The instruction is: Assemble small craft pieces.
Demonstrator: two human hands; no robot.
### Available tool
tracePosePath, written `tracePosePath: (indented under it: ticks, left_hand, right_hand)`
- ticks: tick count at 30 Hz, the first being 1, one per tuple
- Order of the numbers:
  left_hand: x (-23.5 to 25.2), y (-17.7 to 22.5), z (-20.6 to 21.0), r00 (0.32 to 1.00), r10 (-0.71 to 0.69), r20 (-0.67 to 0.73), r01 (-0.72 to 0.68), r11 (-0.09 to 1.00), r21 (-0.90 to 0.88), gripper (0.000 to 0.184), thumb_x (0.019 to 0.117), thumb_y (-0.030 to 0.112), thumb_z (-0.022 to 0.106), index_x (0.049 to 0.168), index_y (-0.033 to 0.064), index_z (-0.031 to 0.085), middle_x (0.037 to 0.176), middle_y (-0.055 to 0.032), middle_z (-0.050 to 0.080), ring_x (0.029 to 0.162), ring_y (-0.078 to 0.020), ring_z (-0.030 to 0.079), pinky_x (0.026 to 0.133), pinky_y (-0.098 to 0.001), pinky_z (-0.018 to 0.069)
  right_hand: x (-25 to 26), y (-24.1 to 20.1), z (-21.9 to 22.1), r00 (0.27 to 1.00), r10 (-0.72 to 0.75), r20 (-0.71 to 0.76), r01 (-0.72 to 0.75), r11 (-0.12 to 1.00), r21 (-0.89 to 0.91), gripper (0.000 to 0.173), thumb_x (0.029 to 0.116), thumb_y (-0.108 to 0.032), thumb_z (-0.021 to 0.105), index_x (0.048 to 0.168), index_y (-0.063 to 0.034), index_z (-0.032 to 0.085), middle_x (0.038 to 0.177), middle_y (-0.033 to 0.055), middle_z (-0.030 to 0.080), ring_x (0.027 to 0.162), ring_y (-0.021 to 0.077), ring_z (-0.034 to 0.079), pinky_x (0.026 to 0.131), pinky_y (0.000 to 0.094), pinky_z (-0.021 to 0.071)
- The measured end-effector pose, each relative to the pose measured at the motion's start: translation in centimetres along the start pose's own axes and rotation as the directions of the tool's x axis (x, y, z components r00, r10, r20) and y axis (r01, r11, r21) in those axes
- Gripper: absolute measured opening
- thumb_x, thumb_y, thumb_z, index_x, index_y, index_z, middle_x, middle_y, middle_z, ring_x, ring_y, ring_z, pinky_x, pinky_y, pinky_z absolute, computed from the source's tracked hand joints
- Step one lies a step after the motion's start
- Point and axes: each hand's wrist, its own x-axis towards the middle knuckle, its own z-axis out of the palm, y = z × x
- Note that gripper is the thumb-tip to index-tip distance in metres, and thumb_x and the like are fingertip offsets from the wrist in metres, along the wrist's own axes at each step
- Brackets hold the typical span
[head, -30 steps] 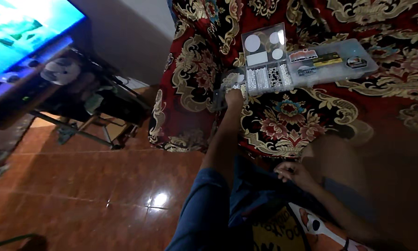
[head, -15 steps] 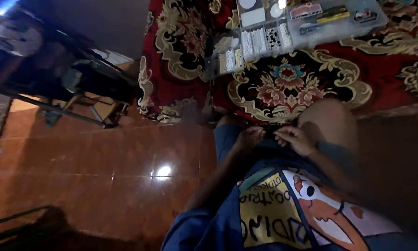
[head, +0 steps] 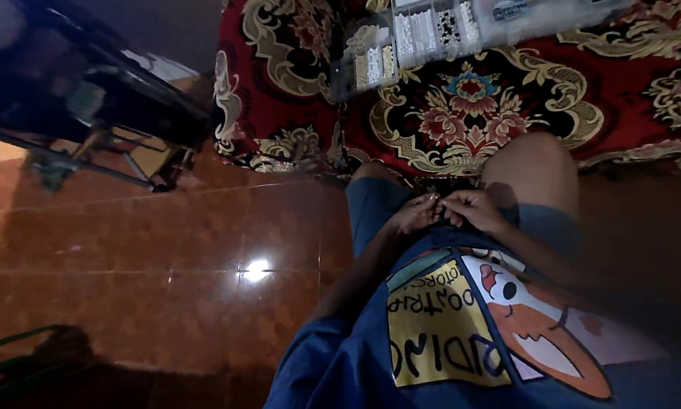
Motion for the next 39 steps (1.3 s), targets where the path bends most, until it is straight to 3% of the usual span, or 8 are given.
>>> tracePosePath:
  ticks: [9,19,26,39]
  left_hand:
    - [-0.02,0.42,0.26,0.999,-0.048,-0.01,0.049,0.998,0.04,0.032,0.1129,0.026,0.031,0.117,0.0099,0.058,0.097,0.0026,0.068,0.087,-0.0067,0.066,0.08,-0.025,0.0546]
    - [0.07,0.36,0.18,0.997,-0.062,-0.054,0.063,0.998,0.022,0.029,0.1123,0.026,0.036,0.12,0.0099,0.059,0.096,0.0024,0.067,0.087,-0.0074,0.066,0.08,-0.0259,0.0549]
    - [0.13,0.4,0.38,0.994,-0.078,-0.078,0.079,0.997,0.008,0.032,0.113,0.027,0.032,0.117,0.0093,0.058,0.093,0.0028,0.066,0.082,-0.0067,0.065,0.078,-0.025,0.0546]
    - [0.22,0.4,0.37,0.992,-0.076,-0.1,0.079,0.997,0.023,0.03,0.1125,0.025,0.034,0.113,0.0109,0.06,0.092,0.0041,0.066,0.081,-0.0057,0.064,0.075,-0.0244,0.054]
  right_hand:
    - [0.49,0.76,-0.33,0.997,-0.067,0.03,0.07,0.992,-0.104,0.014,0.0997,-0.009,0.063,0.092,0.0009,0.07,0.076,0.0,0.072,0.058,0.0034,0.064,0.057,0.0202,0.0565]
    - [0.73,0.96,-0.29,0.996,-0.088,0.025,0.09,0.989,-0.116,0.014,0.0989,-0.01,0.065,0.091,0.0005,0.071,0.075,-0.0011,0.072,0.057,0.0023,0.063,0.056,0.0188,0.0556]
    - [0.7,1.17,-0.39,0.994,-0.11,0.026,0.112,0.986,-0.123,0.014,0.0988,-0.009,0.064,0.092,0.0006,0.071,0.076,-0.0004,0.072,0.058,0.0022,0.064,0.057,0.0191,0.0555]
    - [0.77,0.82,-0.24,0.997,-0.07,0.016,0.072,0.982,-0.174,0.016,0.099,-0.011,0.065,0.09,0.0006,0.071,0.074,-0.0009,0.071,0.058,0.0017,0.063,0.057,0.0188,0.0548]
